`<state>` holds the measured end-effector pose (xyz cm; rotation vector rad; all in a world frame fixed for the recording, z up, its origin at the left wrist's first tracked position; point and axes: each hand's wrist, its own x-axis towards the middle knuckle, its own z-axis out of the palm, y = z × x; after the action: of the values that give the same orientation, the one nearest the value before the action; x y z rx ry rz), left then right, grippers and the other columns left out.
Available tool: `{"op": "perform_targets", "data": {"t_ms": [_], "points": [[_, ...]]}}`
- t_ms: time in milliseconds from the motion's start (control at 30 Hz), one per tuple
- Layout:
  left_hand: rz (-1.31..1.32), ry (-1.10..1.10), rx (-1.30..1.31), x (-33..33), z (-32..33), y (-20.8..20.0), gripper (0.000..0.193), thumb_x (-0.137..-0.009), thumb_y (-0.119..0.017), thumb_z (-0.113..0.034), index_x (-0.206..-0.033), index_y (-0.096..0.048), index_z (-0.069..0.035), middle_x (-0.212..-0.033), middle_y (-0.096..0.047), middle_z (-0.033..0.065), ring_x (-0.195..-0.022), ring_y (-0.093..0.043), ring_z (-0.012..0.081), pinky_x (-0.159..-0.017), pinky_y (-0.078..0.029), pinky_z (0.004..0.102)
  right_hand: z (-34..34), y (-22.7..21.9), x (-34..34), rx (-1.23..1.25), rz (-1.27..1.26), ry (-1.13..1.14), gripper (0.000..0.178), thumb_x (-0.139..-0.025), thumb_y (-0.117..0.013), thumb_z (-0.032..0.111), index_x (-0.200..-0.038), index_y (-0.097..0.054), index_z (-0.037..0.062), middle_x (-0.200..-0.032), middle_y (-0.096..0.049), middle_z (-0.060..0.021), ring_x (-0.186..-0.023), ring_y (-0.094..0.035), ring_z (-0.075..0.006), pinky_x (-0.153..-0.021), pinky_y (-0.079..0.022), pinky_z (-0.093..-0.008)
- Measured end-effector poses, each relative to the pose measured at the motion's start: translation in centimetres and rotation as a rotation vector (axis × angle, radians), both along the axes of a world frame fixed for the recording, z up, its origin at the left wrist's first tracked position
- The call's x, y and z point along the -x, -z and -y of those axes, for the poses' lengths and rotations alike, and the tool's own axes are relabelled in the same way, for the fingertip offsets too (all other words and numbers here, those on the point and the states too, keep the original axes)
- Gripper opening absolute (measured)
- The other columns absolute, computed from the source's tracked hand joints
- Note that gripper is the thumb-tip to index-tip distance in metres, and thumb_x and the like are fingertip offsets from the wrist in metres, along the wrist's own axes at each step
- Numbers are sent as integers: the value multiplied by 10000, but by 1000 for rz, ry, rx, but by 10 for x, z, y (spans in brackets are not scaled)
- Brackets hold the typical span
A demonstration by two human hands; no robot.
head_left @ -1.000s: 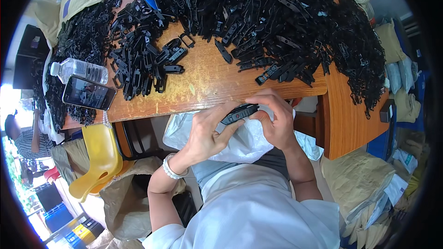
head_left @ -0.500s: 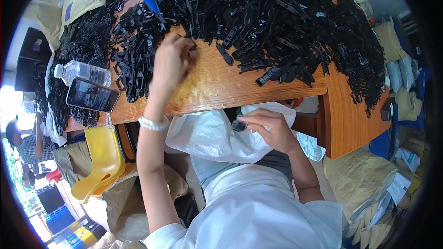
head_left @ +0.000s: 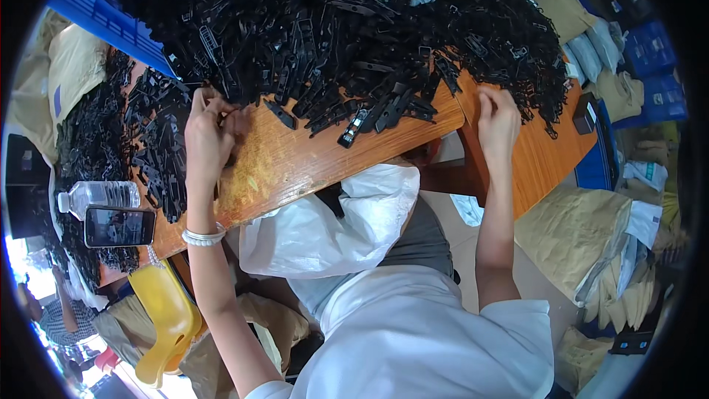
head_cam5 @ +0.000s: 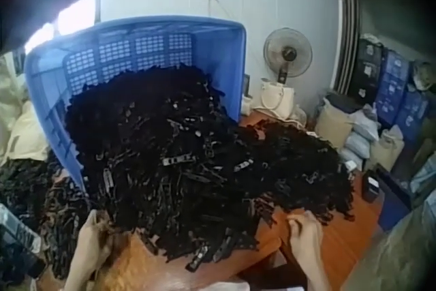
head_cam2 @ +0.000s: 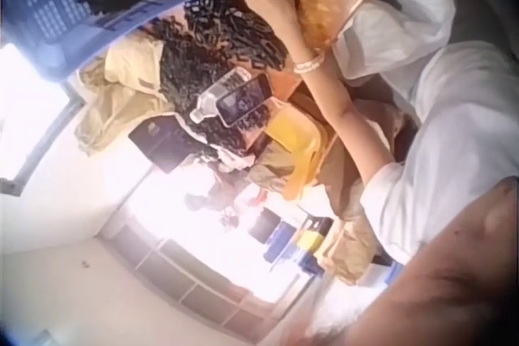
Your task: Assembling small black plastic components by hand at a workstation.
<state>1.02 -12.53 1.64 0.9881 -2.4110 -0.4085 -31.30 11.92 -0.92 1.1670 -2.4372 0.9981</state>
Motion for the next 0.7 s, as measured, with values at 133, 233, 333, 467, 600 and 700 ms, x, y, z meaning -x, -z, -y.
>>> {"op": "perform_targets", "data": {"t_ms": [133, 233, 333, 467, 600, 700], "points": [[-51, 11, -7, 8, -21, 4, 78, -728, -582, 29, -784, -534, 52, -850, -564, 160, -645, -563, 274, -578, -441, 339, 29, -3, 8, -108, -31, 329, 174, -801, -601, 214, -859, -601, 51, -810, -595, -107, -700, -577, -289, -607, -444, -374], [-101, -29, -332, 11, -35, 8, 98, -778, -596, -6, -819, -511, 21, -699, -572, 93, -528, -489, 106, -470, -366, 218, 36, 7, 20, -161, -88, 418, 200, -783, -617, 257, -840, -590, 68, -797, -598, -90, -703, -583, -288, -609, -445, -380], [-466, -10, -453, 18, -57, 14, 147, -759, -620, 11, -844, -501, 14, -716, -576, 54, -496, -454, 77, -444, -339, 203, 31, 12, 16, -200, -119, 457, 194, -776, -627, 239, -831, -598, 55, -799, -601, -89, -702, -589, -270, -604, -447, -361], [-638, 47, -928, 18, -84, 3, 347, -744, -618, 36, -1074, -510, 47, -722, -573, 47, -542, -541, 96, -480, -435, 202, 8, -2, -21, -30, 16, 307, 131, -766, -632, 131, -821, -613, 13, -799, -601, -90, -699, -590, -218, -601, -449, -295], [-865, 200, -1327, 31, -111, 12, 351, -754, -587, 76, -1093, -497, 69, -880, -608, 143, -663, -621, 193, -575, -525, 252, 10, -24, -82, 312, 272, -328, 85, -733, -630, -5, -818, -628, -8, -877, -602, -94, -724, -577, -163, -611, -448, -252], [-914, 310, -1288, 34, -123, 18, 335, -743, -587, 110, -1065, -502, 78, -966, -586, 172, -752, -624, 215, -646, -539, 271, 19, -30, -119, 266, 339, -719, 147, -681, -653, -26, -819, -658, 25, -933, -595, -97, -764, -566, -188, -624, -442, -250]]}}
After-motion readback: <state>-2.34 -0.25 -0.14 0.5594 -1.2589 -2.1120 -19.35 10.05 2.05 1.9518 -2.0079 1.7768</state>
